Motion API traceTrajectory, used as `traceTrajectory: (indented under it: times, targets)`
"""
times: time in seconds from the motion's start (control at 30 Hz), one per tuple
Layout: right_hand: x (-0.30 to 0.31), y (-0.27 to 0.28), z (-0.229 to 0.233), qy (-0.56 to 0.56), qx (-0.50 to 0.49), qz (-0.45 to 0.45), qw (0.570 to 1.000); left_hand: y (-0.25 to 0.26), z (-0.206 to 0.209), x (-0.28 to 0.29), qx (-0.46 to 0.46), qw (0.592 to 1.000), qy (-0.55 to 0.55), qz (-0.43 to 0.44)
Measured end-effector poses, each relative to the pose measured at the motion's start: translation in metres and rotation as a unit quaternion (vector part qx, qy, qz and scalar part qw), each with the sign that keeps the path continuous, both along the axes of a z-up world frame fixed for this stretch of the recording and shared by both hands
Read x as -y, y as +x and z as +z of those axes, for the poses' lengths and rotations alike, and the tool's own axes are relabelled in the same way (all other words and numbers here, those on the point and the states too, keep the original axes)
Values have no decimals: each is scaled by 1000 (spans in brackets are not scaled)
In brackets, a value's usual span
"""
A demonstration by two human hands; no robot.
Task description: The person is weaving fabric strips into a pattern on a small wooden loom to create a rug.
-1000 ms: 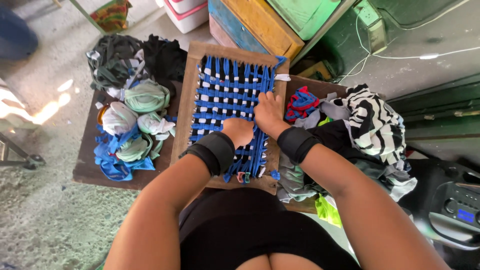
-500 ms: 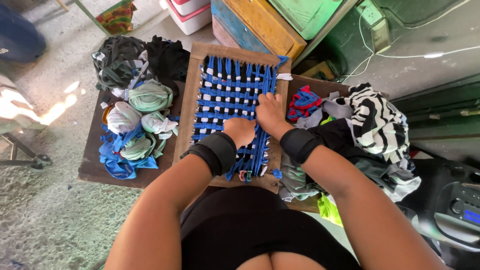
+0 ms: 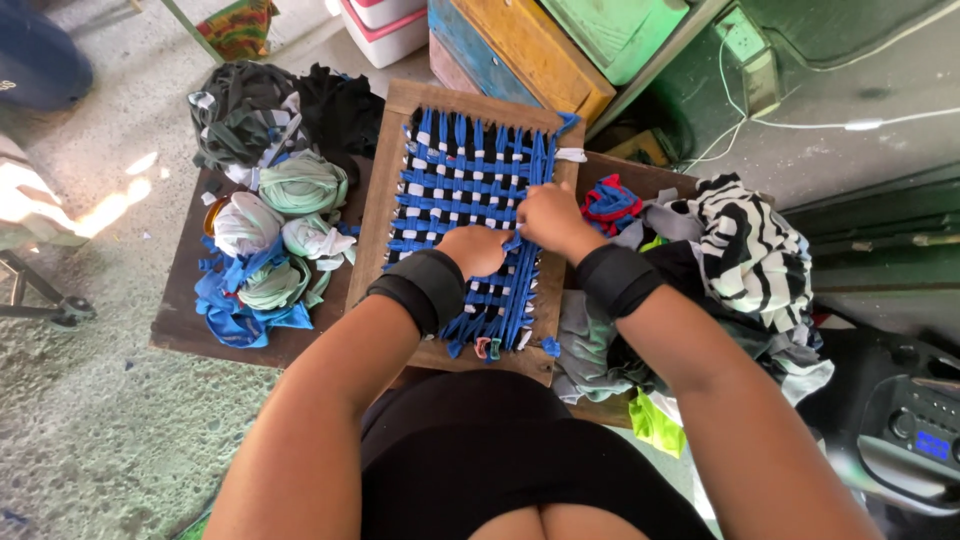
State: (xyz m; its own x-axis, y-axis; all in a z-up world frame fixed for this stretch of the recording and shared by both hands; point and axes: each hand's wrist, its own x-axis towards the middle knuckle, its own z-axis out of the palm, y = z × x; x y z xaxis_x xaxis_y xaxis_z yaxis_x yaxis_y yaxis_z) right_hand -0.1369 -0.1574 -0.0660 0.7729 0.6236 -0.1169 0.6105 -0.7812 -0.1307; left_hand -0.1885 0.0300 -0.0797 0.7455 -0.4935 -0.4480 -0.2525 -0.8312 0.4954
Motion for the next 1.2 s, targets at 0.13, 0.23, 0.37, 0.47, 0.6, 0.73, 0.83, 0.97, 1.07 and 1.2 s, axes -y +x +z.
traceTrajectory:
  times: [0.13, 0.23, 0.37, 0.47, 0.6, 0.73, 0.83, 0.97, 1.07, 1.2]
  targets:
    - [-10, -12, -3, -35, 76, 5, 996, -1, -4, 1, -27, 1000, 10, 14]
    - [-3, -11, -22, -31, 127, 18, 991, -1, -5, 3, -13, 1000, 4, 13]
    - [-3, -15, -16, -23, 138, 25, 990, -1, -4, 5, -36, 999, 15, 19]
    - [0, 1, -12, -29, 64, 7, 997, -1, -2, 3, -26, 999, 9, 19]
    - [18, 20, -34, -23, -71, -29, 997, -2, 11, 3, -49, 998, 1, 26]
    - [14, 18, -28, -25, -68, -47, 996, -1, 11, 3, -42, 998, 1, 46]
    - [11, 11, -24, -5, -45, -57, 997, -3, 6, -1, -27, 999, -26, 38]
    - [20, 19, -20, 111, -68, -70, 989, 8, 2, 1, 27, 997, -45, 53]
    - [19, 30, -1, 249, -161, -125, 947, 18, 11, 6, 103, 985, -88, 111]
    - [-1, 6, 62, 391, -182, -173, 885, 33, 12, 19, 155, 970, -143, 123]
